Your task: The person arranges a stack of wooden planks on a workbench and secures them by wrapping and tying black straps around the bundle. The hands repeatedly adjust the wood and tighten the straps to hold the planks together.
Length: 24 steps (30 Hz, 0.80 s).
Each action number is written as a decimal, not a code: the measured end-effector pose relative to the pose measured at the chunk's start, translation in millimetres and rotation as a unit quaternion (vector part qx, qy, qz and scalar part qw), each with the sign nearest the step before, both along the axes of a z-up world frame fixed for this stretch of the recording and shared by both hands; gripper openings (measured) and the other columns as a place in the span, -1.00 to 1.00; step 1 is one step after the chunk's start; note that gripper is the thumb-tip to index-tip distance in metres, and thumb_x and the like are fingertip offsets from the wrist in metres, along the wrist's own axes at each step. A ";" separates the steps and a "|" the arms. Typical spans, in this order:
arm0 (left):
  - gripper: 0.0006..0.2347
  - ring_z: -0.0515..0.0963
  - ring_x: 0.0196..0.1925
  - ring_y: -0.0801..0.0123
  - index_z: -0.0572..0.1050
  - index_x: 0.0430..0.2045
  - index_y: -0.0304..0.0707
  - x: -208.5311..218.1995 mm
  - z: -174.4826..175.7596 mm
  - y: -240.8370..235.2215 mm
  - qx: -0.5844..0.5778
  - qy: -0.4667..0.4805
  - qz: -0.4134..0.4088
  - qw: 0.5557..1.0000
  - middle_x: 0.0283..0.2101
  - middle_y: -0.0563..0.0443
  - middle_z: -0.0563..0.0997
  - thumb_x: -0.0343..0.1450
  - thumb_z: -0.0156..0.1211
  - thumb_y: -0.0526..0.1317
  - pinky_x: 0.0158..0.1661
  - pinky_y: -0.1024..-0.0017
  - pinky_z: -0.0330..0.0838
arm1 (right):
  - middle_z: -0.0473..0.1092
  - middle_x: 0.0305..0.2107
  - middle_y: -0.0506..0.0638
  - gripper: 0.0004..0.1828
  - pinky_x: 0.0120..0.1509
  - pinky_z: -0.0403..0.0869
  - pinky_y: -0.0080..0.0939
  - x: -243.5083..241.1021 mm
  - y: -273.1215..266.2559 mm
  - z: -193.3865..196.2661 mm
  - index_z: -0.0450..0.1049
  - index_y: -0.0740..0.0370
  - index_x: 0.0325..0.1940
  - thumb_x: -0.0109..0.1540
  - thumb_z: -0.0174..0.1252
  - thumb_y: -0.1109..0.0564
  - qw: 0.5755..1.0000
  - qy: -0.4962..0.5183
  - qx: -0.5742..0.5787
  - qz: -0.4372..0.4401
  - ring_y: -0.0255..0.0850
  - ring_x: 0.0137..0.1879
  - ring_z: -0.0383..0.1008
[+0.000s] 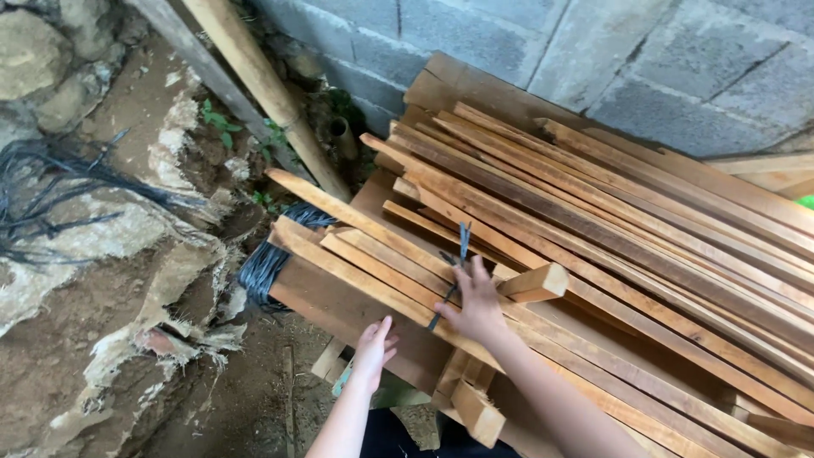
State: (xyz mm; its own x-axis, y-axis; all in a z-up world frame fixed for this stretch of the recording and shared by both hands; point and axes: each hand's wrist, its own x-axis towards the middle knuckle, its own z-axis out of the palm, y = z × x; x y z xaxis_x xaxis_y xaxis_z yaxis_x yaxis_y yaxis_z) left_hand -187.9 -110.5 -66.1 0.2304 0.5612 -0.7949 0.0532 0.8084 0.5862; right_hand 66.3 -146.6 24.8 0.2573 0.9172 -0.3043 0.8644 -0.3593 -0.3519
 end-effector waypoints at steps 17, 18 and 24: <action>-0.72 0.62 -0.08 0.44 0.54 0.03 -0.19 -200.5 -35.1 140.2 0.150 0.167 0.029 0.974 -0.05 0.03 0.67 0.47 0.21 -0.12 -0.07 0.45 0.47 | 0.48 0.12 0.09 -0.30 0.27 0.47 -0.12 -197.0 144.9 21.2 0.38 0.18 0.29 0.22 0.19 -0.29 0.936 0.295 -0.151 0.117 -0.07 0.17 0.55; -0.74 0.65 -0.09 0.44 0.57 -0.03 -0.25 -208.4 -38.9 155.1 0.205 0.186 0.020 0.961 -0.10 0.01 0.70 0.46 0.23 -0.13 -0.05 0.45 0.51 | 0.49 0.10 0.09 -0.31 0.26 0.47 -0.14 -211.3 154.6 6.6 0.39 0.19 0.28 0.22 0.20 -0.28 0.934 0.300 -0.164 0.103 -0.08 0.16 0.56; -0.77 0.68 -0.07 0.23 0.59 -0.08 -0.17 -215.3 13.7 220.2 0.363 0.306 -0.112 0.873 -0.06 -0.06 0.66 0.42 0.26 -0.15 -0.02 0.30 0.55 | 0.54 -0.08 0.09 -0.48 0.12 0.50 -0.19 -296.1 186.6 -116.1 0.44 0.26 0.24 0.27 0.22 -0.05 0.885 0.449 -0.069 -0.100 -0.12 0.01 0.55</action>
